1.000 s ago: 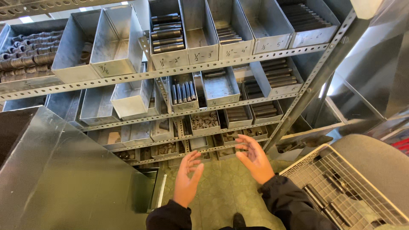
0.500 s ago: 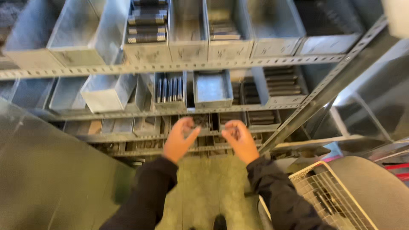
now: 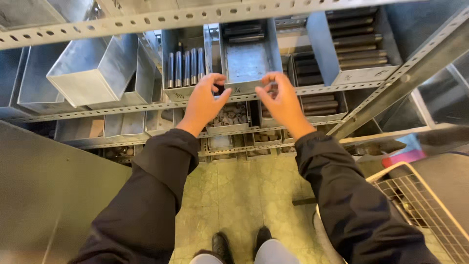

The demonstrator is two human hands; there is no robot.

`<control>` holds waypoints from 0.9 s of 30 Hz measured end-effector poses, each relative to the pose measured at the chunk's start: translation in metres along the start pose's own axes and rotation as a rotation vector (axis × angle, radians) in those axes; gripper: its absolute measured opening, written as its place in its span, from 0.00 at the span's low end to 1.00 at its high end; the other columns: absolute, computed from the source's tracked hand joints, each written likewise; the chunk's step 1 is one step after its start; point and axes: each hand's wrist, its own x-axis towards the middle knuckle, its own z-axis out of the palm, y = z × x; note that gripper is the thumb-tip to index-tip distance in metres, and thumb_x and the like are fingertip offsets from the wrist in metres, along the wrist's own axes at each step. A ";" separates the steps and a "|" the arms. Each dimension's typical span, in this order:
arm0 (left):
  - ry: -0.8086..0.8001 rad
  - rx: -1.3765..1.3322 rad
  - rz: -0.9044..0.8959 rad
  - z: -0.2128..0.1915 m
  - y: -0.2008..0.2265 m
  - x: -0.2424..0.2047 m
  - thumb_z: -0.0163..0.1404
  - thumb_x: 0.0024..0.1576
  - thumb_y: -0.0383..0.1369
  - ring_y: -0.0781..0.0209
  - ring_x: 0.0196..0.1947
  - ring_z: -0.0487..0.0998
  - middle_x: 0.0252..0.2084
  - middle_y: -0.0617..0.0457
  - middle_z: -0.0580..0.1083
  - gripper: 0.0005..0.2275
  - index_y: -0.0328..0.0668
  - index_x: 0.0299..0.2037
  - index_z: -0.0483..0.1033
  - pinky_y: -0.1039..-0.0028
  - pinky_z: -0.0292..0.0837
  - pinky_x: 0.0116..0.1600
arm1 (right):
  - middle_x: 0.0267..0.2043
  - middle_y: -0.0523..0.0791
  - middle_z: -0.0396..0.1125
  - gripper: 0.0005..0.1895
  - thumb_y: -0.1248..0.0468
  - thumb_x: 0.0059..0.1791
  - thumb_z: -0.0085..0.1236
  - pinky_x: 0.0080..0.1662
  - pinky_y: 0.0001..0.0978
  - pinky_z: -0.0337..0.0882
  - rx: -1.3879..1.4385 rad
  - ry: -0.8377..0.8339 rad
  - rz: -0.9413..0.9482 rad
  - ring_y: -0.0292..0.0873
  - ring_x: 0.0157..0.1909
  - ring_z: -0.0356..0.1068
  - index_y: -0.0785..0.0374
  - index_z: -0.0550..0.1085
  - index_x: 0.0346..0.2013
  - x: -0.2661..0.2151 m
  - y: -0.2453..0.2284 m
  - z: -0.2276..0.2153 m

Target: The person picks up metal tubes from a shelf and places them into a basket sitting on a chair, repeating the process several times.

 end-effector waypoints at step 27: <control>-0.199 1.170 0.139 0.135 -0.171 0.271 0.53 0.63 0.35 0.47 0.70 0.69 0.60 0.47 0.82 0.15 0.44 0.57 0.84 0.51 0.44 0.79 | 0.48 0.51 0.70 0.41 0.24 0.55 0.42 0.43 0.49 0.77 -0.925 -0.089 -0.389 0.56 0.44 0.79 0.59 0.73 0.53 0.063 0.078 0.042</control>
